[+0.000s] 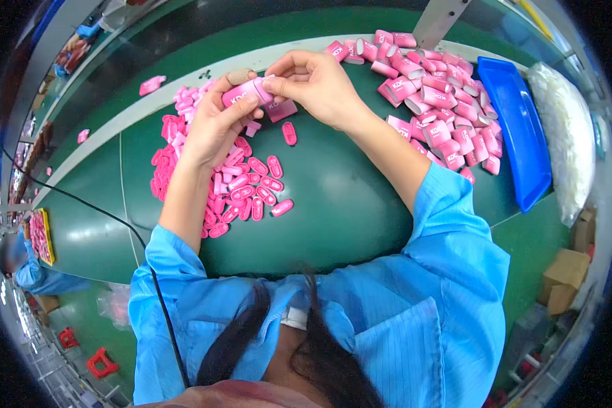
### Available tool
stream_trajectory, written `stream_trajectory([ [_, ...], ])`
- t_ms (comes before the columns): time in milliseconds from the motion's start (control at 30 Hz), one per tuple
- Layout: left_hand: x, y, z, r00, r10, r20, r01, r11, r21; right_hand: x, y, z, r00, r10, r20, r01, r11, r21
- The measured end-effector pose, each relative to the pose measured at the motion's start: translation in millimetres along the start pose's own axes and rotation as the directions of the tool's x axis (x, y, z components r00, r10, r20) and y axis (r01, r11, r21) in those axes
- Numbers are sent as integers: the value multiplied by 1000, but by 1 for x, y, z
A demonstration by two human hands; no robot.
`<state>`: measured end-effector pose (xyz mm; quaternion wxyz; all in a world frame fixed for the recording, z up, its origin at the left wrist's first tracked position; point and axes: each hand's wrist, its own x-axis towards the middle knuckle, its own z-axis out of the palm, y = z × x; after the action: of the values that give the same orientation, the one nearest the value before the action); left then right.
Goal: The person assembles small pink plastic components by hand onto an assembly unit.
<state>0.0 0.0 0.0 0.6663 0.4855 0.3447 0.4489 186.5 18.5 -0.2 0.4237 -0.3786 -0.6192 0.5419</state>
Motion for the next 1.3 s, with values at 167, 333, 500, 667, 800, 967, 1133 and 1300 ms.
stream_trajectory([
  [167,16,-19,-17,999,31,-34,-31,1000,4,14,26,14,991,-50,-127,57,997,48],
  [333,11,-16,-24,999,43,-6,-42,990,132,13,23,16,991,-102,-84,97,994,-52],
  [500,-1,-12,-20,994,94,63,-107,963,249,3,1,6,971,83,225,31,887,-461],
  [667,-6,-16,-19,994,31,105,-57,964,259,-3,8,5,926,-48,375,278,760,-588],
  [800,-7,-27,-23,993,39,112,-61,977,202,-6,19,12,947,-6,321,189,819,-542],
  [967,-5,-41,-25,993,94,75,-101,990,98,-7,32,22,977,-53,208,139,895,-424],
  [1133,-4,-33,-32,972,-211,106,225,964,-141,1,24,12,950,64,306,83,892,-445],
  [1300,-5,-38,-28,966,-237,99,251,953,-168,2,33,5,884,250,394,-84,917,-391],
])
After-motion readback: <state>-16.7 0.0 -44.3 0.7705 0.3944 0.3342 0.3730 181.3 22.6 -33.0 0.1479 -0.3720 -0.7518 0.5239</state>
